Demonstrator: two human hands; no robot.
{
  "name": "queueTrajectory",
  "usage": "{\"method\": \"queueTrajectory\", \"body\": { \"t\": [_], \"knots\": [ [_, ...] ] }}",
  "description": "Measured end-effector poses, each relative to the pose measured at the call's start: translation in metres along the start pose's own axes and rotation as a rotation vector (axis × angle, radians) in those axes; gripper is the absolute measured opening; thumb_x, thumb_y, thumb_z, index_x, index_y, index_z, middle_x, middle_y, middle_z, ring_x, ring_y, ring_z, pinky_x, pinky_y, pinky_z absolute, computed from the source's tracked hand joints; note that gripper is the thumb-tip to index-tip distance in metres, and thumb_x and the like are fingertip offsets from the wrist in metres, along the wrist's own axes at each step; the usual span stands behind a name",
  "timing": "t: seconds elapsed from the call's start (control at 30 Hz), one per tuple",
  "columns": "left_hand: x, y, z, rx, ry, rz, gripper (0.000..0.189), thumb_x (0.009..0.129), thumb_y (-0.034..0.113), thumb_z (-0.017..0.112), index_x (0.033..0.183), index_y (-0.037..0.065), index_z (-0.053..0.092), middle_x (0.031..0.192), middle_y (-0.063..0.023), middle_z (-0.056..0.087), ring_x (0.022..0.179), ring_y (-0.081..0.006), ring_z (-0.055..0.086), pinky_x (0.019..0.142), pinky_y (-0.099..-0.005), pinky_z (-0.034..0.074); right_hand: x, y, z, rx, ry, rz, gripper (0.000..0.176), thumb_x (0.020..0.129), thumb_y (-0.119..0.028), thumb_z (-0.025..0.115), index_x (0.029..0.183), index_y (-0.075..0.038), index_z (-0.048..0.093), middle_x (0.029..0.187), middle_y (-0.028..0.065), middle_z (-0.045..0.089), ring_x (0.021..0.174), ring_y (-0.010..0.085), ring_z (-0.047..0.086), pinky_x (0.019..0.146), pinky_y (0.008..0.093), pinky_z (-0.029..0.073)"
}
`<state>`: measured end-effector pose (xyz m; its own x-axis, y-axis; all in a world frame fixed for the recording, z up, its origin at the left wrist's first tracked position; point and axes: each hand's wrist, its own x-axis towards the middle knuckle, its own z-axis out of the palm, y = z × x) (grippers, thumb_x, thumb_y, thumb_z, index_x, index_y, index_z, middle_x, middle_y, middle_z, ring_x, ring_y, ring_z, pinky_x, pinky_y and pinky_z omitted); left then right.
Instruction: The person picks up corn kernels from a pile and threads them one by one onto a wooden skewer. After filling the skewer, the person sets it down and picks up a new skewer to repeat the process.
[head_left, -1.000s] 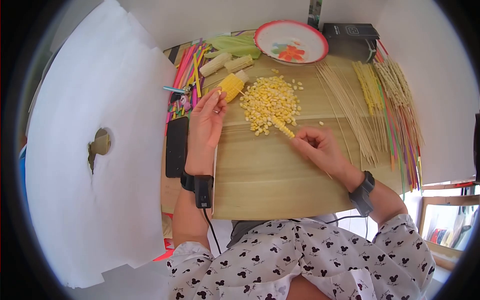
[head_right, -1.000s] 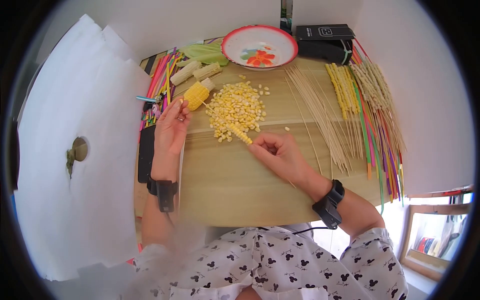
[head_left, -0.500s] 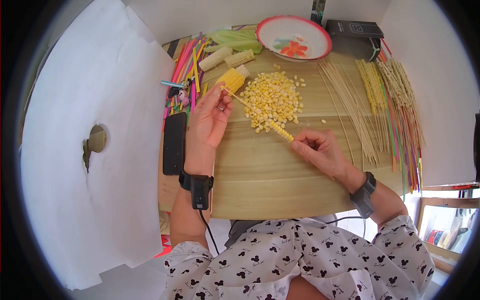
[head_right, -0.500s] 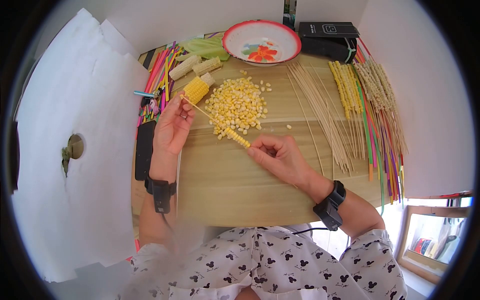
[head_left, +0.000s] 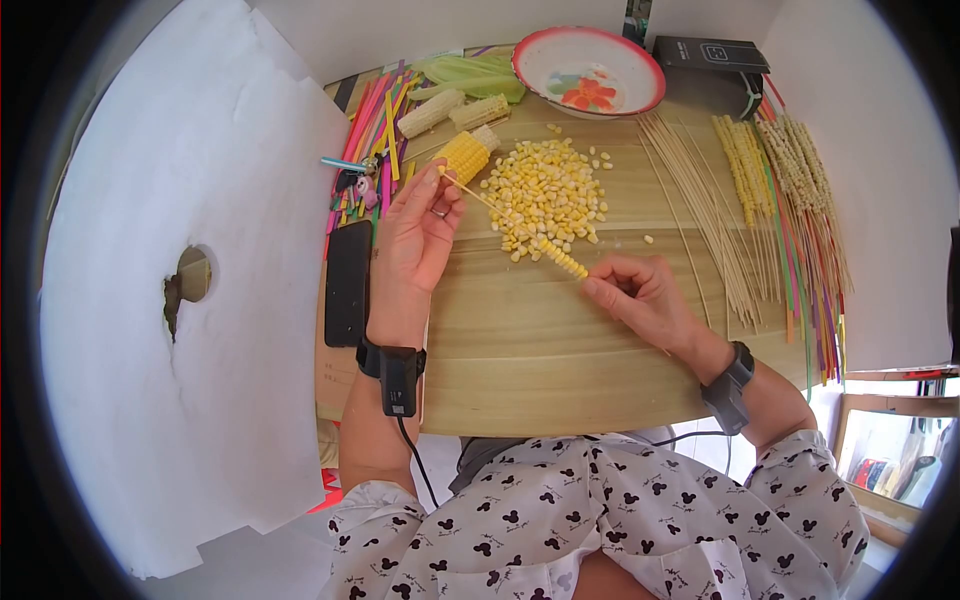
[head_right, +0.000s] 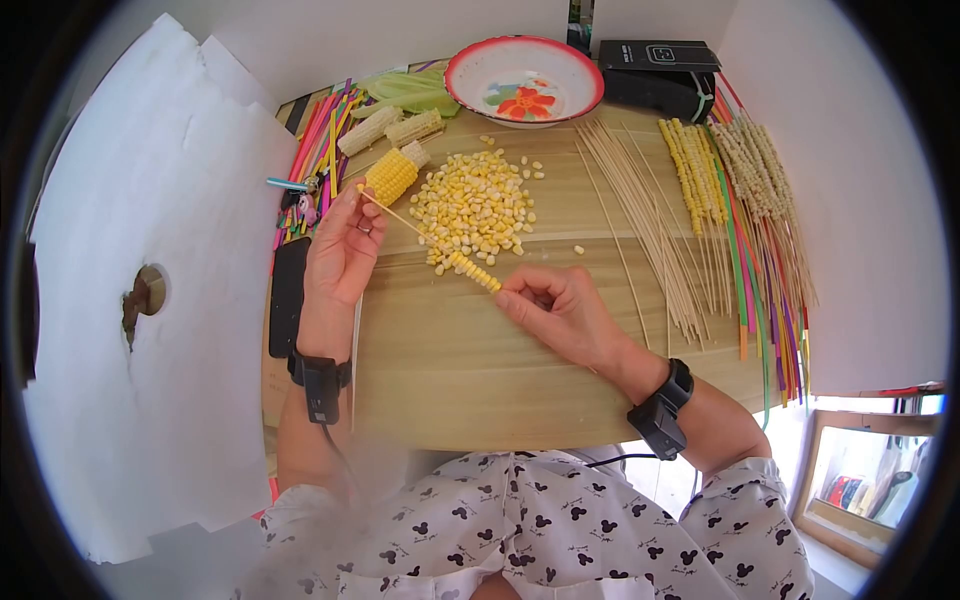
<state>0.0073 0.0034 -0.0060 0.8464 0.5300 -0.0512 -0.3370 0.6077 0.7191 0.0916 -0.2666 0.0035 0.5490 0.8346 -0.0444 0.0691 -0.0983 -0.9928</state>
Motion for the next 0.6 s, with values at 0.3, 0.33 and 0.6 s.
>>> {"method": "queueTrajectory", "body": {
  "t": [0.3, 0.33, 0.6],
  "knots": [
    [0.0015, 0.0004, -0.0011, -0.036, -0.007, 0.018, 0.024, 0.089, 0.007, 0.062, 0.111, -0.001, 0.061, 0.091, -0.0064, 0.064, 0.079, -0.0126, 0.06, 0.074, -0.0264, 0.052, 0.0004, -0.0014, 0.0006, -0.014, 0.011, -0.019, 0.017, 0.092, -0.015, 0.062, 0.083, -0.001, 0.062, 0.061, -0.0108, 0.043, 0.055, -0.0015, 0.033, 0.046, 0.0194, 0.025],
    [0.0016, 0.0001, -0.0016, -0.03, 0.002, 0.025, 0.023, 0.089, 0.006, 0.062, 0.111, -0.001, 0.062, 0.091, -0.0065, 0.064, 0.079, -0.0127, 0.06, 0.075, -0.0264, 0.052, 0.0004, -0.001, 0.0004, -0.013, 0.012, -0.02, 0.017, 0.092, -0.015, 0.062, 0.083, -0.001, 0.062, 0.061, -0.0108, 0.043, 0.055, -0.0015, 0.033, 0.046, 0.0194, 0.025],
    [0.0011, 0.0001, 0.0003, 0.014, 0.035, 0.063, 0.024, 0.087, 0.004, 0.063, 0.11, -0.002, 0.062, 0.092, -0.0065, 0.063, 0.079, -0.0129, 0.06, 0.077, -0.0269, 0.051, -0.0001, -0.0005, 0.0005, -0.029, 0.017, -0.022, 0.016, 0.091, -0.014, 0.062, 0.083, 0.0, 0.062, 0.061, -0.0107, 0.043, 0.055, -0.0013, 0.033, 0.046, 0.0193, 0.025]
  ]
}}
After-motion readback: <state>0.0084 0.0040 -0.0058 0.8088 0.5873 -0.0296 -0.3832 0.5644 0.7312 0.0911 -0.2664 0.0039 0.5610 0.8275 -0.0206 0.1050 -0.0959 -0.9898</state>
